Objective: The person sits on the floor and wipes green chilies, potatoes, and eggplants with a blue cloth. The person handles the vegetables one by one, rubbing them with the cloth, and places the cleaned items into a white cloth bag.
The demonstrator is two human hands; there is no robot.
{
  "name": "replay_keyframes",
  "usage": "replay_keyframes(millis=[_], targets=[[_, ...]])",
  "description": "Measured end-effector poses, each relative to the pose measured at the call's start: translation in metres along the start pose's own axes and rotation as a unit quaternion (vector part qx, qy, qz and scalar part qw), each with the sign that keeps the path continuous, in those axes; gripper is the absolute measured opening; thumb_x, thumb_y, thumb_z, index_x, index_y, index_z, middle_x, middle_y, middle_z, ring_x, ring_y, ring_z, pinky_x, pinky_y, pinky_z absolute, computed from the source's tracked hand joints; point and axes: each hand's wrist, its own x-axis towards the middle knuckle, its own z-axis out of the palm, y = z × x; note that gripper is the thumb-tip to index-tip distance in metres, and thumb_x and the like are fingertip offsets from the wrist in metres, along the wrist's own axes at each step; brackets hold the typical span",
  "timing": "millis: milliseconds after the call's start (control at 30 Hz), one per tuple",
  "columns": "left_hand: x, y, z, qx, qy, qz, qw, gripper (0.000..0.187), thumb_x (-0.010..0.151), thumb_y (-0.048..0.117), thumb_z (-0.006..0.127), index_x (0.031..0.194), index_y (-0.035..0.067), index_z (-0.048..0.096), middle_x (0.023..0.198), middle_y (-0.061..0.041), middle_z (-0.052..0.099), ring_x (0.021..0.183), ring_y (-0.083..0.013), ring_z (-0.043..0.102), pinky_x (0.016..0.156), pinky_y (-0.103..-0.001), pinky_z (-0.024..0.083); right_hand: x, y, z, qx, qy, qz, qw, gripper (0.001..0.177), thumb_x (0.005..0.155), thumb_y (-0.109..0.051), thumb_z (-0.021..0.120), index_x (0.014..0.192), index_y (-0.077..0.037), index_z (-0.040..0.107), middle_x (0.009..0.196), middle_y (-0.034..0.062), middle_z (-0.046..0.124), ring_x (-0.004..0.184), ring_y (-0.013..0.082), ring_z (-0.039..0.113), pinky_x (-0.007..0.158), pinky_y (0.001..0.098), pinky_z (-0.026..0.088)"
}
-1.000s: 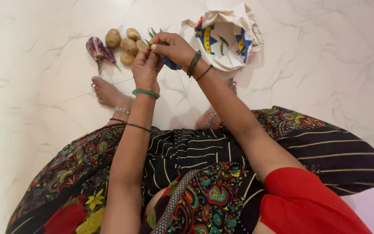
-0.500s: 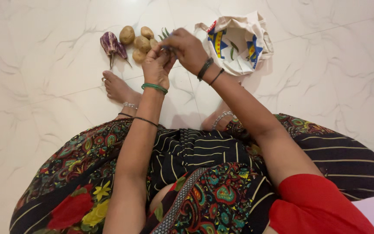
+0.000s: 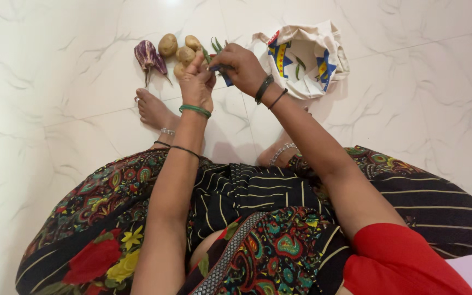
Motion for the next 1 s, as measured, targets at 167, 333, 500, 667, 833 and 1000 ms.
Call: replay_keyframes(millis=[167, 333, 500, 667, 833, 1000], targets=[[-0.007, -0.013, 0.009, 0.046, -0.03, -0.013, 0.998, 0.044, 0.093, -0.012, 0.063, 0.135, 0.001, 0.067, 0.091, 0.003, 0.06, 0.076, -0.0069, 0.057, 0.07, -0.022, 0.054, 0.006, 0.005, 0.004, -0.003, 0.081, 0.041, 0.996, 0.032, 0.087, 0.009, 0.065, 0.109, -0.012, 0.074, 0.1, 0.0096, 0.067, 0.091, 0.0284, 0.07, 0.077, 0.0368, 0.057], [0.0, -0.002, 0.003, 0.021, -0.026, 0.033, 0.999, 0.041, 0.092, -0.012, 0.063, 0.13, 0.004, 0.069, 0.091, 0.001, 0.064, 0.071, -0.0074, 0.056, 0.062, -0.02, 0.047, 0.0, -0.006, 0.008, 0.025, 0.042, 0.009, 0.999, 0.033, 0.084, 0.008, 0.065, 0.11, -0.01, 0.072, 0.103, 0.0127, 0.065, 0.093, 0.0309, 0.068, 0.08, 0.0385, 0.058], [0.0, 0.0, 0.0, 0.032, 0.006, 0.031, 0.999, 0.04, 0.091, -0.011, 0.063, 0.127, 0.005, 0.069, 0.087, 0.002, 0.063, 0.069, -0.0075, 0.057, 0.061, -0.021, 0.049, 0.002, -0.02, 0.014, -0.011, 0.05, 0.003, 0.999, 0.032, 0.085, 0.007, 0.067, 0.11, -0.01, 0.072, 0.103, 0.0125, 0.066, 0.096, 0.0336, 0.067, 0.081, 0.0404, 0.056], [-0.006, -0.012, 0.008, 0.061, -0.026, 0.025, 0.997, 0.039, 0.092, -0.011, 0.062, 0.128, 0.001, 0.069, 0.088, 0.002, 0.065, 0.072, -0.0065, 0.057, 0.062, -0.02, 0.047, 0.018, -0.021, 0.008, -0.016, 0.109, 0.034, 0.993, 0.027, 0.088, 0.005, 0.068, 0.11, -0.01, 0.071, 0.102, 0.0113, 0.067, 0.094, 0.0316, 0.068, 0.08, 0.0394, 0.056], [-0.001, 0.002, 0.004, 0.046, -0.046, 0.074, 0.995, 0.046, 0.087, -0.015, 0.06, 0.129, 0.001, 0.069, 0.081, 0.004, 0.059, 0.065, -0.0059, 0.049, 0.057, -0.02, 0.039, 0.003, -0.033, 0.007, -0.018, 0.012, 0.05, 0.999, 0.025, 0.088, 0.006, 0.068, 0.109, -0.008, 0.073, 0.096, 0.0149, 0.063, 0.086, 0.0331, 0.065, 0.074, 0.0408, 0.053], [-0.014, -0.001, 0.019, 0.088, -0.051, 0.064, 0.993, 0.049, 0.085, -0.016, 0.056, 0.131, -0.002, 0.068, 0.085, 0.005, 0.059, 0.071, -0.0044, 0.05, 0.062, -0.018, 0.041, 0.017, -0.025, 0.004, -0.037, 0.094, 0.007, 0.995, 0.028, 0.087, 0.006, 0.066, 0.11, -0.008, 0.07, 0.1, 0.012, 0.066, 0.09, 0.0316, 0.067, 0.076, 0.0398, 0.055]])
